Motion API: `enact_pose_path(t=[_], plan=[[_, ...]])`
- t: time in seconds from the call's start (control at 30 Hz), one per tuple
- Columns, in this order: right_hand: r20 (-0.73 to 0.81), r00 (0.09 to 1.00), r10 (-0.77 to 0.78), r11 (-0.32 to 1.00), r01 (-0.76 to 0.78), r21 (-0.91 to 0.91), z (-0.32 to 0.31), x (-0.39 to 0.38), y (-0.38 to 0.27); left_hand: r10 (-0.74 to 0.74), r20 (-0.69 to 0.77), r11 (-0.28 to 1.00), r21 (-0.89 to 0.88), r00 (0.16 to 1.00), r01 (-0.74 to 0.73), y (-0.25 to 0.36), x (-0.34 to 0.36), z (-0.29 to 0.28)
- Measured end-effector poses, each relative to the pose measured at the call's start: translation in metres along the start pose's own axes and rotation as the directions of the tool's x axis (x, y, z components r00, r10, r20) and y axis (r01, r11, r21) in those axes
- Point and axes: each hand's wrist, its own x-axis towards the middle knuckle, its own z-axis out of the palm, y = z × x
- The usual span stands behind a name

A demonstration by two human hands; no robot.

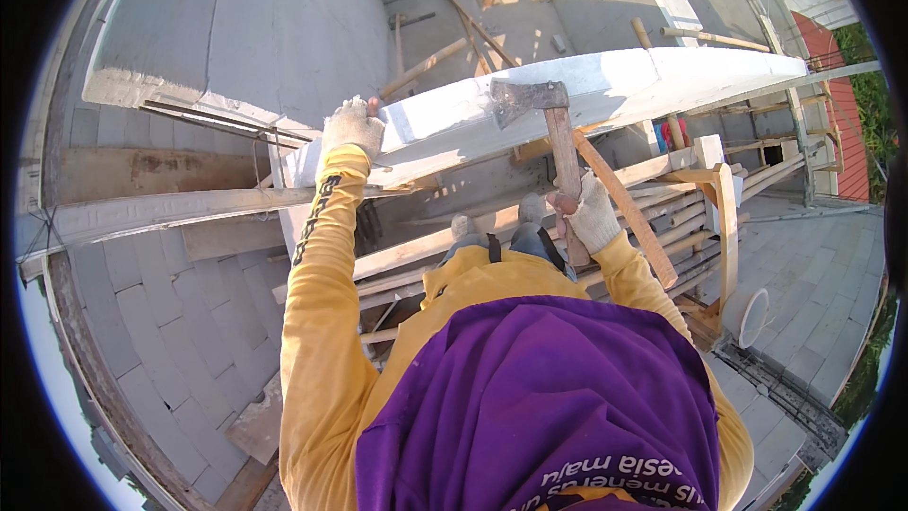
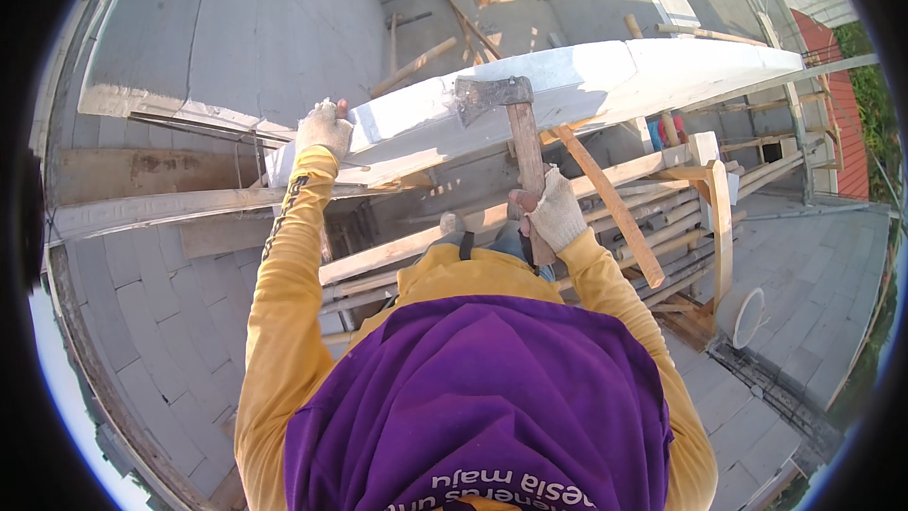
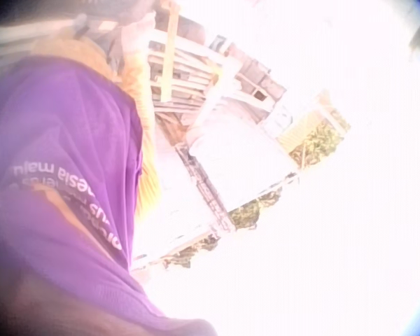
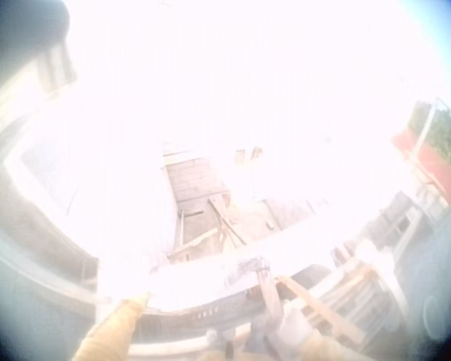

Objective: The person uses a small axe to shape the curved top edge of a concrete block wall by chipping away excess material.

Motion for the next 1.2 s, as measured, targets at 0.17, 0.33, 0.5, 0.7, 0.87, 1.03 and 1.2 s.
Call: enact_pose_path(t=[0.17,0.33,0.5,0.7,0.87,1.03,1.2], plan=[[-0.179,0.984,-0.012,0.957,0.063,0.283,0.017,0.004,0.015,0.024,0.03,0.999,0.022,0.999,-0.025,0.003,0.001,-0.002],[0.002,0.999,0.039,0.995,-0.039,0.088,0.012,-0.005,0.018,0.004,0.03,1.0,-0.017,1.0,-0.003,0.0,-0.001,-0.001],[-0.217,0.976,0.02,0.908,0.073,0.413,0.015,0.002,0.025,0.006,0.069,1.0,-0.024,0.998,-0.004,0.006,-0.004,-0.01],[0.012,0.999,-0.032,0.999,0.032,-0.041,0.017,-0.009,0.014,0.0,0.033,1.0,0.0,0.999,0.0,-0.002,0.0,-0.001],[-0.208,0.975,-0.071,0.964,0.121,0.235,0.02,-0.004,0.007,-0.005,0.06,1.0,0.002,0.998,0.005,0.005,0.001,-0.006],[-0.078,0.997,0.01,0.995,-0.002,0.098,0.02,-0.001,0.014,0.01,0.021,1.0,-0.013,1.0,-0.01,0.0,0.001,-0.001],[-0.053,0.998,-0.016,0.995,0.021,0.094,0.002,0.003,-0.003,0.018,0.018,0.999,0.042,1.0,-0.019,0.001,-0.002,-0.002]])
